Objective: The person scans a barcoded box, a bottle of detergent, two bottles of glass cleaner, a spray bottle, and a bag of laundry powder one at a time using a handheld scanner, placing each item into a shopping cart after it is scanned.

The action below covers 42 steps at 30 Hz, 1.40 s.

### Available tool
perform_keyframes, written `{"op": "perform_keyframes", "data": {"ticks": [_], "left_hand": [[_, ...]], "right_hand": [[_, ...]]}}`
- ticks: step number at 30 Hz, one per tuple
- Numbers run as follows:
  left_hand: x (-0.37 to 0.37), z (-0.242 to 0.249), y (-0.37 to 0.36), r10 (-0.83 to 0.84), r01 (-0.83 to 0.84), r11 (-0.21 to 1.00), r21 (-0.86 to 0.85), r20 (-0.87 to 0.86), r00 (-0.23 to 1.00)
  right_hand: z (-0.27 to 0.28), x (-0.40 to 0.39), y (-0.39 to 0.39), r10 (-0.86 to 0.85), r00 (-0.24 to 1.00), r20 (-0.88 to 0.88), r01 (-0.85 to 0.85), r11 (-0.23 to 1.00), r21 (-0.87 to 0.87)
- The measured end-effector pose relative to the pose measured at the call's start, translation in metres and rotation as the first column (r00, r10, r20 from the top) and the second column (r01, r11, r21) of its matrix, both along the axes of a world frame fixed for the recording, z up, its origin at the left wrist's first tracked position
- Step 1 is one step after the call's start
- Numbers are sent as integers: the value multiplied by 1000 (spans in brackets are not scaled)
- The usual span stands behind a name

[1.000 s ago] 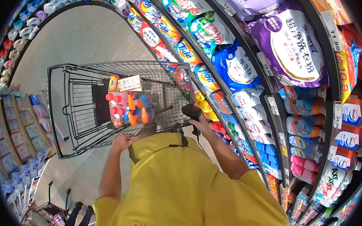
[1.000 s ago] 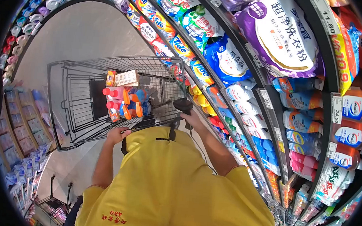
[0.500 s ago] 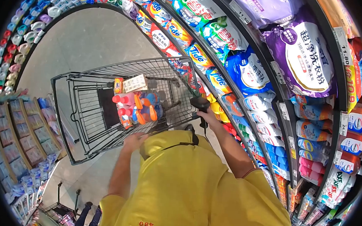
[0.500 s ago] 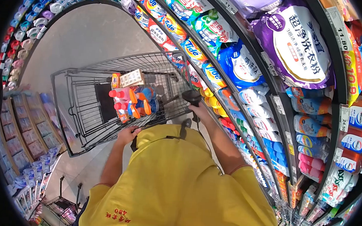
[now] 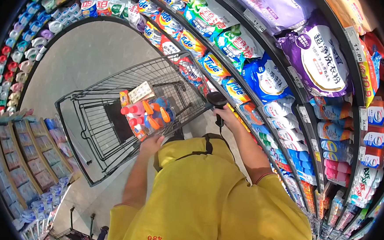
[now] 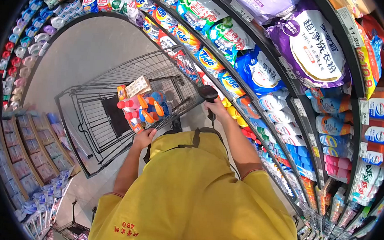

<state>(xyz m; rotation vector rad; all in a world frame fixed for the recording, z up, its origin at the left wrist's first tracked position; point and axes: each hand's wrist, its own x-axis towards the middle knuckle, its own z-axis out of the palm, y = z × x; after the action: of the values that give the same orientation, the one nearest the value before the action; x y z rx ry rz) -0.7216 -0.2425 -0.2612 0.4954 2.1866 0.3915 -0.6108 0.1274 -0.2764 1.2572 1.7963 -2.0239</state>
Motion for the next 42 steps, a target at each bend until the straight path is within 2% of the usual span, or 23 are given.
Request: {"op": "perform_keyframes", "data": {"ticks": [2, 7, 9, 11, 13, 15, 17, 19, 21, 22, 24, 25, 27, 30, 31, 33, 34, 36, 37, 39, 40, 41, 42], "left_hand": [[-6, 9, 6, 21, -21, 999, -44, -7, 1000], [-17, -14, 3, -31, 28, 999, -45, -55, 998], [-20, -15, 6, -59, 53, 995, -86, -71, 996], [-20, -11, 10, -40, 34, 995, -98, -69, 997], [-20, -13, 9, -8, -2, 995, -105, -93, 996], [-23, -20, 7, 13, -19, 994, -103, -55, 998], [-29, -39, 2, -160, 146, 985, -96, -151, 976], [-34, -37, 14, -140, 139, 990, -12, -139, 980], [-36, 4, 54, -13, 42, 982, 183, -157, 987], [-41, 22, 76, -5, 67, 934, 352, -172, 985], [-54, 37, 120, 71, -75, 854, 514, 27, 997], [-56, 62, 148, 40, -92, 792, 604, 98, 994], [-53, 121, 203, -71, -93, 679, 728, 191, 979], [-46, 183, 268, -303, -31, 573, 819, 247, 921], [-40, 200, 284, -306, -20, 570, 821, 235, 922], [-27, 231, 314, -371, -189, 577, 794, 461, 806], [-21, 241, 327, -373, -182, 579, 795, 456, 808], [-12, 255, 352, -366, -310, 575, 757, 577, 731], [-9, 257, 362, -365, -305, 581, 754, 577, 730], [-3, 257, 381, -331, -544, 544, 639, 759, 560], [-3, 246, 391, -338, -593, 536, 601, 797, 501], [-1, 239, 397, -310, -671, 541, 507, 862, 401], [1, 232, 406, -315, -710, 544, 447, 893, 321]], "right_hand": [[32, 2, 0, -82, 995, -54, 74, 988, -139], [149, 17, 21, -275, 924, -267, 199, 940, -277], [179, 37, 44, -255, 830, -496, 210, 967, -146], [225, 55, 57, -356, 612, -706, 210, 934, -288], [260, 73, 70, -319, 488, -813, 356, 923, -148], [280, 88, 81, -335, 359, -871, 500, 857, -124], [293, 97, 92, -287, 310, -907, 634, 773, -28], [300, 98, 98, -329, 231, -916, 738, 673, -56], [302, 95, 105, -282, 199, -938, 770, 637, -29], [306, 94, 107, -275, 211, -938, 755, 656, -23], [303, 99, 120, -257, 207, -944, 650, 757, -63], [305, 96, 125, -256, 196, -946, 648, 759, -71], [315, 91, 132, -284, 155, -946, 556, 817, -154], [321, 83, 142, -202, 169, -965, 563, 823, -74], [321, 82, 142, -177, 192, -965, 576, 817, -35], [314, 83, 144, -138, 278, -950, 602, 796, 61], [316, 83, 139, -144, 260, -955, 609, 792, 46], [316, 81, 127, -139, 235, -962, 609, 793, 35], [318, 82, 118, -122, 290, -949, 599, 797, 80], [309, 84, 110, -126, 384, -915, 609, 779, 148], [302, 83, 104, -72, 374, -924, 621, 760, 192], [294, 84, 99, -39, 473, -880, 613, 732, 297], [289, 85, 95, 83, 683, -725, 605, 492, 626]]}}
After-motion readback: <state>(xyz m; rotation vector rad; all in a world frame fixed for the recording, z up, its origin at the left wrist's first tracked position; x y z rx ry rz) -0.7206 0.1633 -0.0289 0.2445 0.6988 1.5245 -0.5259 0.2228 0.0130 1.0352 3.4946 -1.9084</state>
